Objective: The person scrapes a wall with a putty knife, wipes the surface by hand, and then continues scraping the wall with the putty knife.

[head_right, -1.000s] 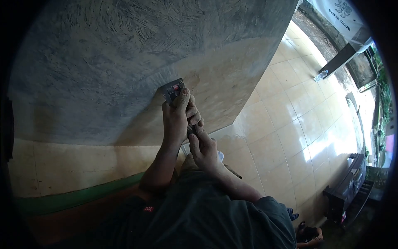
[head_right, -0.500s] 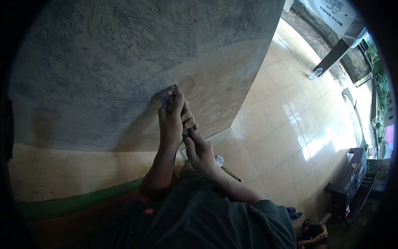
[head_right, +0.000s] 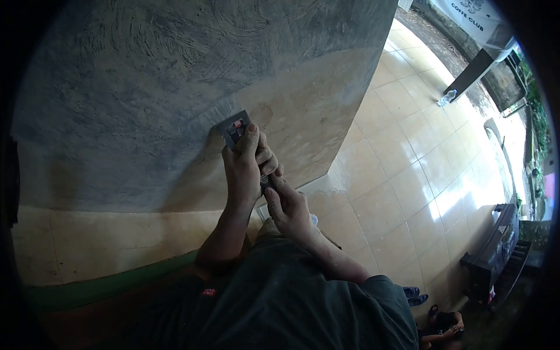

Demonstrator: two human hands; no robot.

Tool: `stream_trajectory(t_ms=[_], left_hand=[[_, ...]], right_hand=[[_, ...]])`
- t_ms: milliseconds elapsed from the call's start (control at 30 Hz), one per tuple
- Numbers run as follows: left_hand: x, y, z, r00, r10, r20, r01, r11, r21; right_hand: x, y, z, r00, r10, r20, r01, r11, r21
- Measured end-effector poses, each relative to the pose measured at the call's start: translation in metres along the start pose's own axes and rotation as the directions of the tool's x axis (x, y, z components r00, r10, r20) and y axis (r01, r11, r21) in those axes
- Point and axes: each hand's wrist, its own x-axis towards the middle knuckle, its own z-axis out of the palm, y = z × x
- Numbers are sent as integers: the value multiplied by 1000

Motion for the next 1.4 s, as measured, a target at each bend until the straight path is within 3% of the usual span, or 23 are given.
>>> stream_trajectory(t_ms=[133, 200, 267, 367, 500, 533, 600, 700, 733, 833, 933, 1000, 1067, 1133, 1167, 1400], left_hand=[[1, -4, 0, 996, -46, -77, 46, 999, -3], [8, 2, 5, 1000, -3, 13, 3, 1000, -10], [4, 4, 8, 1000, -7, 3, 7, 1000, 8], [-3, -7, -4, 997, -59, -53, 58, 998, -19], [5, -6, 1, 1000, -17, -23, 18, 1000, 12], [8, -3, 4, 999, -29, -37, 29, 999, 13], [10, 4, 11, 999, -2, 33, 2, 1000, 10], [-1, -2, 1, 999, -39, -4, 39, 999, -28], [-1, -5, -1, 997, -68, -44, 66, 997, -46], [8, 4, 9, 1000, -11, -5, 11, 999, -31], [9, 9, 16, 999, 18, 35, -17, 1000, -19], [1, 5, 12, 999, -29, -26, 28, 999, -41], [5, 3, 12, 997, -50, -51, 48, 998, -36], [8, 8, 16, 1000, 22, -6, -22, 999, 34], [11, 14, 20, 999, 48, 21, -48, 999, 9], [5, 4, 17, 996, -37, -78, 36, 999, -15]], right_hand=[[-1, -4, 3, 999, 36, -34, -33, 996, 78], [7, -11, -4, 1000, 30, -8, -29, 999, 42], [4, -17, -2, 997, 59, -45, -51, 986, 160], [-8, -6, -3, 990, 144, -1, -143, 985, 95], [2, -4, -3, 995, 91, -42, -82, 981, 176], [5, -16, -6, 993, 113, -46, -108, 989, 100], [6, -17, -6, 996, 74, -39, -66, 980, 188], [-4, -12, -6, 995, 101, -10, -100, 993, 54], [-4, -5, -2, 998, 53, -26, -50, 993, 110], [6, -7, -6, 999, -18, -39, 20, 999, 42], [8, -18, -8, 998, -13, -58, 14, 999, 30], [1, -11, -10, 1000, -14, -13, 13, 999, -48], [3, -2, -8, 998, -50, -25, 49, 998, -33], [10, -15, -4, 994, -74, -78, 77, 997, 32], [14, -19, -7, 999, -17, -51, 18, 1000, 24], [2, 7, -10, 993, -119, -21, 117, 990, -79]])
